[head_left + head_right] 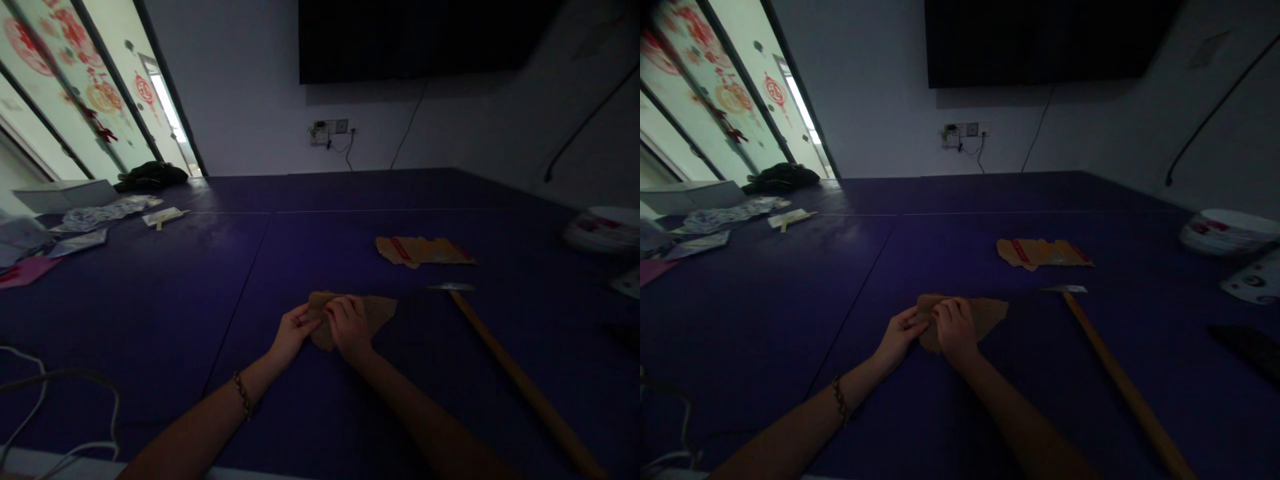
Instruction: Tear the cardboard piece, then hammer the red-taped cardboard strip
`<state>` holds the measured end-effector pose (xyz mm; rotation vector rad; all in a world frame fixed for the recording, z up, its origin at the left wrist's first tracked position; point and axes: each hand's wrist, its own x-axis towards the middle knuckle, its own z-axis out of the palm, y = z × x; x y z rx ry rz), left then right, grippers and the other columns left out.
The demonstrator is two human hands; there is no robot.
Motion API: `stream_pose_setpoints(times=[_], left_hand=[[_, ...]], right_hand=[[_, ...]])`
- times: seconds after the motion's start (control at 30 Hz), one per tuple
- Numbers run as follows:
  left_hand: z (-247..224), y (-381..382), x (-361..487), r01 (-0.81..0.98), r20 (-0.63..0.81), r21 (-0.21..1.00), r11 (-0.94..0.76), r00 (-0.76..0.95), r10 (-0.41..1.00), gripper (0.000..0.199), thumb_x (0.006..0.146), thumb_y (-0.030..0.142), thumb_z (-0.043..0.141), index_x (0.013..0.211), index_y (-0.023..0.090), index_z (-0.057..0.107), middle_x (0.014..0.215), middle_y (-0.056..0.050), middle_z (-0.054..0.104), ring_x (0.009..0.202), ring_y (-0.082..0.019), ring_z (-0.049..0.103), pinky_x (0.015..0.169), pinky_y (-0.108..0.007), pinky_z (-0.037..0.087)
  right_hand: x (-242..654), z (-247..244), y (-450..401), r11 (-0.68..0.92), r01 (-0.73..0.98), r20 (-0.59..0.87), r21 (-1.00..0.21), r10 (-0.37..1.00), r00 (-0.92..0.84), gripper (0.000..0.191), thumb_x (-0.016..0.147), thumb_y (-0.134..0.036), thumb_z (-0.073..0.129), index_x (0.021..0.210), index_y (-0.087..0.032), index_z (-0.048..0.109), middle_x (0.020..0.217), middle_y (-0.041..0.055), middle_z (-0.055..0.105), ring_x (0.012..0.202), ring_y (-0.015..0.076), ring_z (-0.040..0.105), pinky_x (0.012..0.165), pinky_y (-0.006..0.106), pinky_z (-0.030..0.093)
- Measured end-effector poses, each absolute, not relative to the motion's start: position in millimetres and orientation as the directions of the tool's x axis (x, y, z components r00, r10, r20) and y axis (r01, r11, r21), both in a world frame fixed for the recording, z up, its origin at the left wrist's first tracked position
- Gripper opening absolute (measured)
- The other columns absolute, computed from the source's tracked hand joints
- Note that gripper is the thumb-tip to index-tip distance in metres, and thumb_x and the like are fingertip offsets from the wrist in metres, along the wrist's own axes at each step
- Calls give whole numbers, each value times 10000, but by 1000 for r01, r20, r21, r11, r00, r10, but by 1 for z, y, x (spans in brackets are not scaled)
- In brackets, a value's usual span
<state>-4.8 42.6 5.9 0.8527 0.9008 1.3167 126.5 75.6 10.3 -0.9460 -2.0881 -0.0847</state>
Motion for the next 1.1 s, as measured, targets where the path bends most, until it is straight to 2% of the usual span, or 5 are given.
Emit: stream_pose_setpoints(times=[0.23, 0.43, 0.63, 0.8, 1.1], left_hand=[[5, 44, -6, -422, -68, 903, 82, 48, 997, 458, 618, 239, 697, 1045, 125, 578, 937, -106, 675, 826, -221, 629, 784, -339, 453], [4, 45, -6, -431, -59, 899, 76, 52, 997, 413, 618, 220, 694, 1008, 128, 594, 933, -96, 677, 820, -212, 631, 789, -328, 446], [0, 45, -7, -438, -49, 897, 58, 32, 998, 410, 599, 192, 702, 991, 132, 601, 893, -77, 687, 787, -195, 636, 762, -298, 450], [1, 45, -7, -448, -74, 891, 75, 20, 997, 431, 601, 217, 701, 1009, 124, 600, 911, -98, 685, 801, -213, 639, 776, -328, 459], [3, 45, -8, -447, -77, 891, 76, 17, 997, 441, 597, 223, 706, 1013, 119, 601, 903, -108, 686, 825, -231, 638, 785, -343, 464]], right_hand=[[125, 7, 74, 759, 585, 812, -287, 517, -271, 183, 849, -100, 365, 788, -192, 511, 793, 68, 600, 784, 195, 523, 755, 382, 434], [123, 3, 74, 751, 544, 722, -374, 604, -337, 212, 865, -163, 342, 900, -182, 550, 793, 79, 625, 765, 198, 568, 708, 360, 475], [122, 0, 71, 782, 530, 726, -329, 568, -388, 228, 862, -172, 363, 1004, -169, 541, 882, 98, 630, 839, 201, 585, 771, 356, 474], [125, 5, 68, 808, 502, 860, -309, 463, -215, 182, 837, -114, 406, 949, -200, 521, 796, 58, 614, 750, 180, 582, 680, 336, 488], [123, 9, 66, 717, 422, 773, -555, 632, -56, 236, 826, -91, 352, 983, -197, 491, 721, 26, 529, 716, 173, 520, 677, 340, 463]])
